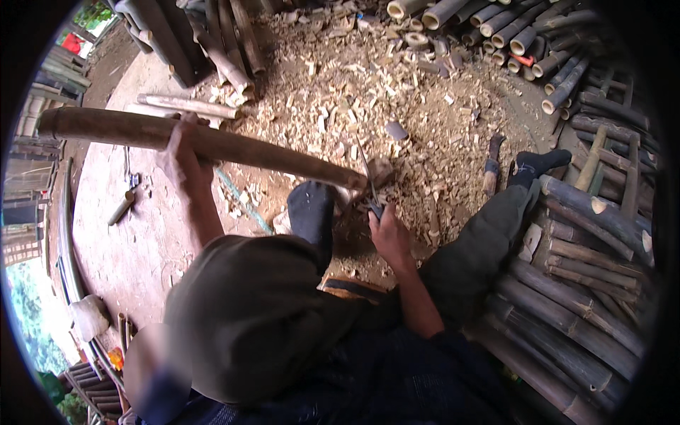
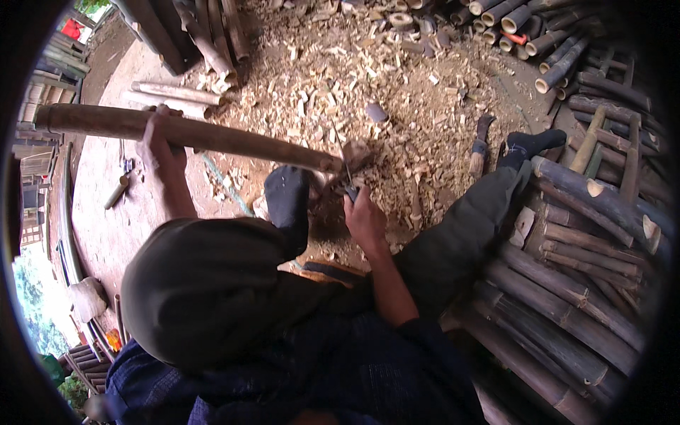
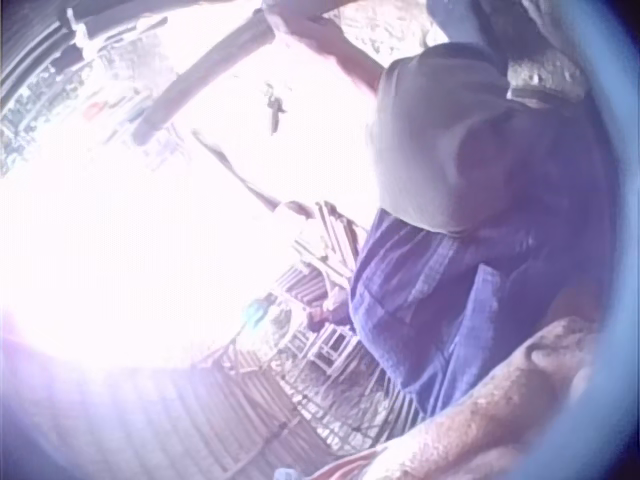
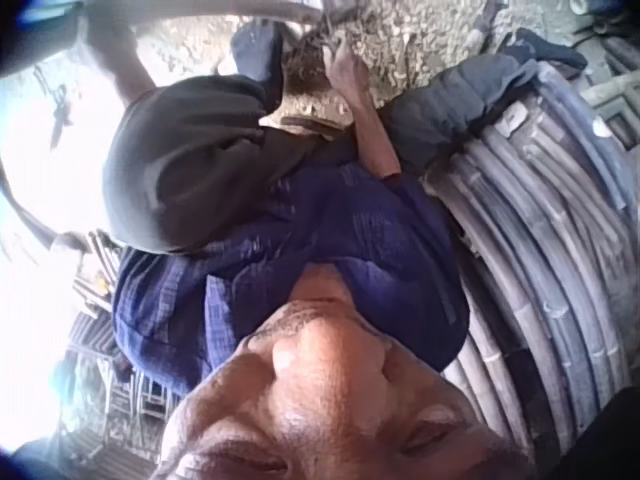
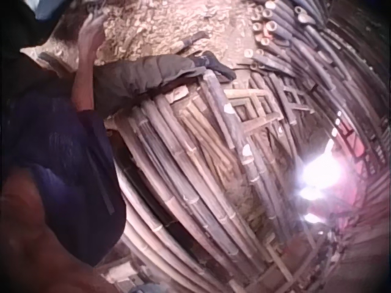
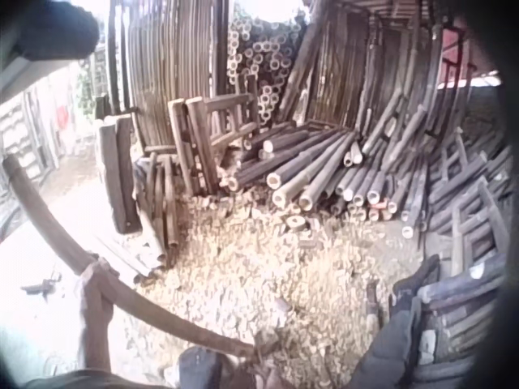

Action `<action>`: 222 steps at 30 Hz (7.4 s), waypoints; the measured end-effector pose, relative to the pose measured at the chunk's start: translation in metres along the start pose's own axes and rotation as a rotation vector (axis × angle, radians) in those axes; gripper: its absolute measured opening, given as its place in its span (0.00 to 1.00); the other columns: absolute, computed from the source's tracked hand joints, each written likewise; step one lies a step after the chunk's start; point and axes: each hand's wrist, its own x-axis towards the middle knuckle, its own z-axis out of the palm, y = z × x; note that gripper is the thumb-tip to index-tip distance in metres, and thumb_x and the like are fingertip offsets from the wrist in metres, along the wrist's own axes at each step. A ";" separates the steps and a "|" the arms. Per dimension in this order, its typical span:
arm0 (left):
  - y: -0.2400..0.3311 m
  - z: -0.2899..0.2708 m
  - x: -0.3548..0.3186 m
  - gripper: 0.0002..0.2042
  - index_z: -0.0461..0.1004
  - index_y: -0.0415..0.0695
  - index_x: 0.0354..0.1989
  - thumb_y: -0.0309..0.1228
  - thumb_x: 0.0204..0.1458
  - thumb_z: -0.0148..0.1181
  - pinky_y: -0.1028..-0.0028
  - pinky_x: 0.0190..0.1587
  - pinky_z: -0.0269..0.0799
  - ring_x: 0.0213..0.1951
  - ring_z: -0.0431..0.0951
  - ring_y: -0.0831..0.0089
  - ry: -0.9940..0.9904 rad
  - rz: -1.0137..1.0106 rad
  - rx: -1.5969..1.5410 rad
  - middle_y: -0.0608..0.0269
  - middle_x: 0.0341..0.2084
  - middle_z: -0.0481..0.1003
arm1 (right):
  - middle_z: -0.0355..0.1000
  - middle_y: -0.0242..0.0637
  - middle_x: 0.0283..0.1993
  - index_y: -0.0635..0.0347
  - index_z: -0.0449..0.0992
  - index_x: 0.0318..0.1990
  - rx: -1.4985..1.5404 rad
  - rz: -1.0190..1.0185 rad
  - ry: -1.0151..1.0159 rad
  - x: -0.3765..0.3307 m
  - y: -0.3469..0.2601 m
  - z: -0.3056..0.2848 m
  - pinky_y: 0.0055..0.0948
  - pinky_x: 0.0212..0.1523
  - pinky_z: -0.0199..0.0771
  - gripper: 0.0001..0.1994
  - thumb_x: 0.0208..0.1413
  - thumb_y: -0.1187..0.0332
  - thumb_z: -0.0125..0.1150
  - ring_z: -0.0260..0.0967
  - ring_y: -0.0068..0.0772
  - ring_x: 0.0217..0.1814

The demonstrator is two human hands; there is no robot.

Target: The person carves a bamboo pole by hand using a machete, shaving off thin strips of wood.

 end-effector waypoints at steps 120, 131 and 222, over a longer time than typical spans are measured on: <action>0.036 0.024 -0.042 0.17 0.72 0.32 0.41 0.19 0.44 0.73 0.72 0.36 0.76 0.30 0.79 0.71 0.311 0.180 0.031 0.56 0.30 0.78 | 0.77 0.61 0.35 0.66 0.69 0.51 -0.033 0.093 0.035 -0.010 0.009 0.022 0.56 0.40 0.77 0.25 0.65 0.48 0.52 0.77 0.63 0.39; 0.054 -0.006 -0.048 0.21 0.71 0.34 0.52 0.22 0.49 0.68 0.68 0.48 0.77 0.40 0.79 0.68 -0.123 0.193 -0.097 0.59 0.37 0.75 | 0.76 0.53 0.29 0.62 0.68 0.51 0.399 -0.152 0.334 -0.025 -0.030 -0.017 0.49 0.34 0.76 0.18 0.66 0.55 0.56 0.77 0.60 0.33; -0.113 -0.100 -0.056 0.29 0.68 0.30 0.47 0.38 0.45 0.75 0.67 0.29 0.74 0.26 0.76 0.68 0.377 -0.123 0.379 0.55 0.28 0.76 | 0.68 0.59 0.55 0.66 0.62 0.57 0.162 0.011 0.096 -0.022 0.053 0.043 0.56 0.60 0.65 0.36 0.57 0.41 0.57 0.64 0.69 0.59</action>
